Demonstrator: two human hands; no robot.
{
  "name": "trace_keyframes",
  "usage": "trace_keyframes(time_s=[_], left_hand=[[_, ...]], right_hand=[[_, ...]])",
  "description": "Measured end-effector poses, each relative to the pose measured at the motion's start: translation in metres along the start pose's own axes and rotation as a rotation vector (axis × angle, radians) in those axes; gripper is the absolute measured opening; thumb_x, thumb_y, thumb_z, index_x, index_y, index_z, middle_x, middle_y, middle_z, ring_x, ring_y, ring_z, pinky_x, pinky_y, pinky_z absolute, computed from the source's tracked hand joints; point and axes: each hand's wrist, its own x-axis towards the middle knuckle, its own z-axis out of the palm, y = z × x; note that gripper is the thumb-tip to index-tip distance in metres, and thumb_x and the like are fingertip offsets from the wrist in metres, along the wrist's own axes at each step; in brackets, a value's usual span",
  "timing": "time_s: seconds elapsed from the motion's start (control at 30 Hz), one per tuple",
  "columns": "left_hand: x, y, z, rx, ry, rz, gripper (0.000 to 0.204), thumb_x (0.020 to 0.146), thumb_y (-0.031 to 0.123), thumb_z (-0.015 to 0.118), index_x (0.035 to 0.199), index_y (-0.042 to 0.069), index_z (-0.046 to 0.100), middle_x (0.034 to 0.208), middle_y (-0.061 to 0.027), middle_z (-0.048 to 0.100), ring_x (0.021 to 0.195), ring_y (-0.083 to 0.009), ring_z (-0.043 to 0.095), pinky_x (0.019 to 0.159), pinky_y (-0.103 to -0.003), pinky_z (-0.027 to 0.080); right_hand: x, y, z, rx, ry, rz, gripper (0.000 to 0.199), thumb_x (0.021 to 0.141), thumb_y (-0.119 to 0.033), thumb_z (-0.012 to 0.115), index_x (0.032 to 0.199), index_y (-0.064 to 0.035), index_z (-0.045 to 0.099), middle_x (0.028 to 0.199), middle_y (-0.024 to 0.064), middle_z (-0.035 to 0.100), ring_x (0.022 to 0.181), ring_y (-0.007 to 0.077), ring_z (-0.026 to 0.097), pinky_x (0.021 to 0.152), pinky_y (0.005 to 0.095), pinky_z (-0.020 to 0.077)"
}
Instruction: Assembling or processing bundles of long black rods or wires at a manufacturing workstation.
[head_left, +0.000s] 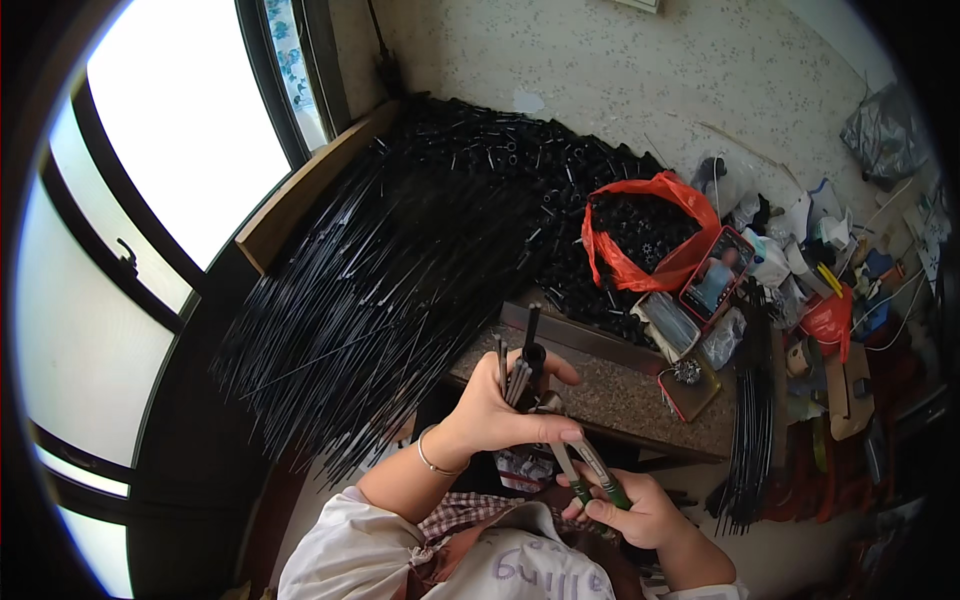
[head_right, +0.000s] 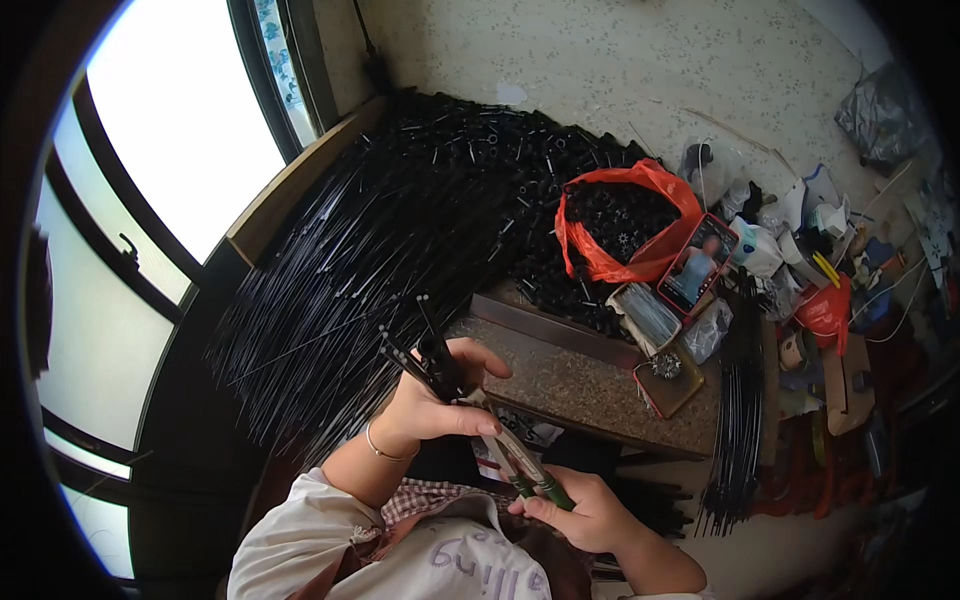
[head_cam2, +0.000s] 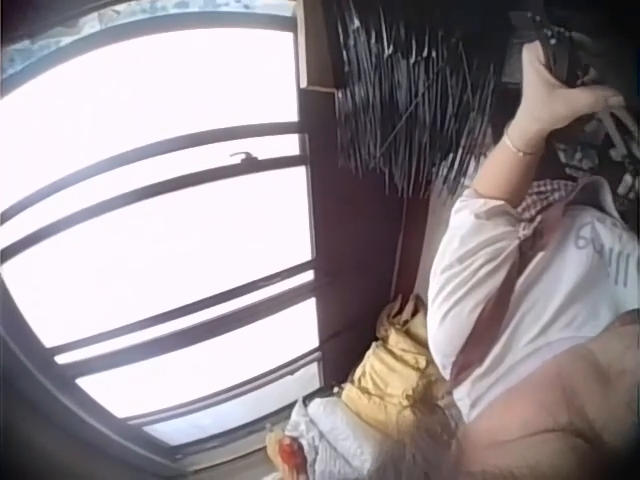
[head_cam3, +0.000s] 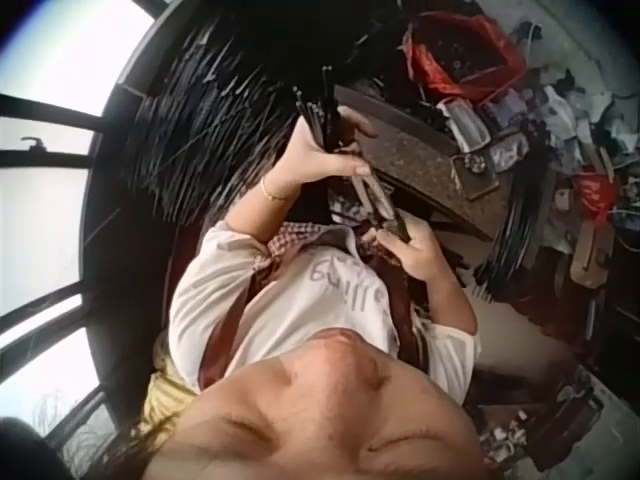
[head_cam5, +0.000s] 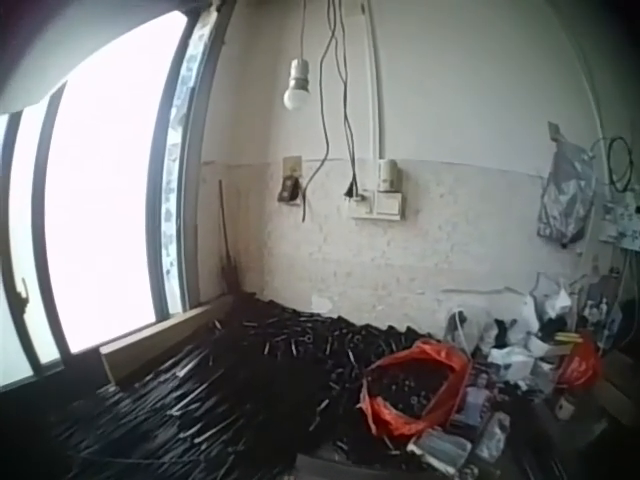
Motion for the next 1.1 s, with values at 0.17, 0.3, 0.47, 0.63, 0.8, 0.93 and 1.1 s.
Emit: trace_keyframes(time_s=[0.17, 0.3, 0.47, 0.63, 0.8, 0.93, 1.1], left_hand=[[-0.012, 0.005, 0.008, 0.063, 0.014, 0.066, 0.029, 0.052, 0.015, 0.070, 0.071, 0.001, 0.053, 0.050, 0.0026, 0.043, 0.046, -0.0032, 0.035, 0.041, -0.017, 0.025], [-0.015, -0.006, 0.004, 0.246, 0.042, 0.152, 0.024, 0.054, 0.015, 0.068, 0.065, 0.002, 0.050, 0.050, 0.0011, 0.046, 0.046, -0.0036, 0.040, 0.042, -0.017, 0.030], [-0.007, -0.006, 0.010, 0.212, 0.051, 0.111, 0.023, 0.055, 0.013, 0.066, 0.065, 0.003, 0.048, 0.051, 0.0016, 0.046, 0.048, -0.0030, 0.040, 0.043, -0.018, 0.031], [-0.009, 0.004, 0.011, 0.158, 0.012, 0.153, 0.028, 0.051, 0.013, 0.069, 0.067, 0.004, 0.048, 0.057, 0.0017, 0.046, 0.052, -0.0022, 0.040, 0.046, -0.016, 0.031], [-0.011, 0.008, 0.020, -0.073, 0.114, 0.114, 0.030, 0.051, 0.014, 0.071, 0.066, 0.005, 0.046, 0.055, 0.0040, 0.040, 0.048, -0.0028, 0.035, 0.042, -0.016, 0.028], [-0.014, 0.003, 0.020, -0.008, 0.116, 0.198, 0.025, 0.053, 0.011, 0.065, 0.064, 0.004, 0.044, 0.056, 0.0027, 0.042, 0.051, -0.0034, 0.038, 0.045, -0.015, 0.029], [-0.012, 0.007, 0.018, -0.020, 0.069, 0.115, 0.026, 0.056, 0.009, 0.065, 0.074, 0.003, 0.047, 0.059, 0.0024, 0.045, 0.053, -0.0037, 0.039, 0.047, -0.016, 0.031]], right_hand=[[-0.002, 0.012, -0.018, 0.370, -0.387, 0.126, 0.048, 0.079, -0.013, 0.043, 0.119, 0.0016, 0.020, 0.078, 0.0112, 0.051, 0.064, 0.0151, 0.049, 0.060, 0.0261, 0.0397], [-0.011, 0.004, -0.015, 0.141, -0.262, 0.168, 0.043, 0.079, -0.013, 0.042, 0.116, 0.0015, 0.026, 0.075, 0.0101, 0.051, 0.059, 0.0143, 0.049, 0.056, 0.0251, 0.0399], [-0.005, 0.015, -0.011, -1.093, 0.346, -0.470, 0.030, 0.076, -0.008, 0.044, 0.104, 0.0020, 0.039, 0.076, 0.0091, 0.053, 0.063, 0.0105, 0.052, 0.054, 0.0226, 0.0416], [-0.007, 0.021, 0.005, -0.456, 0.189, -0.272, 0.032, 0.075, -0.005, 0.044, 0.104, 0.0043, 0.039, 0.076, 0.0099, 0.055, 0.061, 0.0132, 0.055, 0.057, 0.0233, 0.0433], [-0.002, 0.013, 0.016, -0.623, 0.383, -0.338, 0.039, 0.070, -0.005, 0.051, 0.107, 0.0025, 0.039, 0.086, 0.0165, 0.052, 0.074, 0.0288, 0.054, 0.065, 0.0291, 0.0428], [-0.003, 0.014, 0.025, -0.733, 0.394, -0.435, 0.041, 0.071, -0.005, 0.050, 0.109, 0.0004, 0.036, 0.091, 0.0174, 0.051, 0.081, 0.0293, 0.053, 0.066, 0.0298, 0.0425], [-0.003, 0.010, 0.013, -0.509, 0.302, -0.286, 0.038, 0.071, -0.006, 0.050, 0.107, 0.0009, 0.040, 0.059, 0.0022, 0.050, 0.047, 0.0079, 0.048, 0.048, 0.0203, 0.0408]])
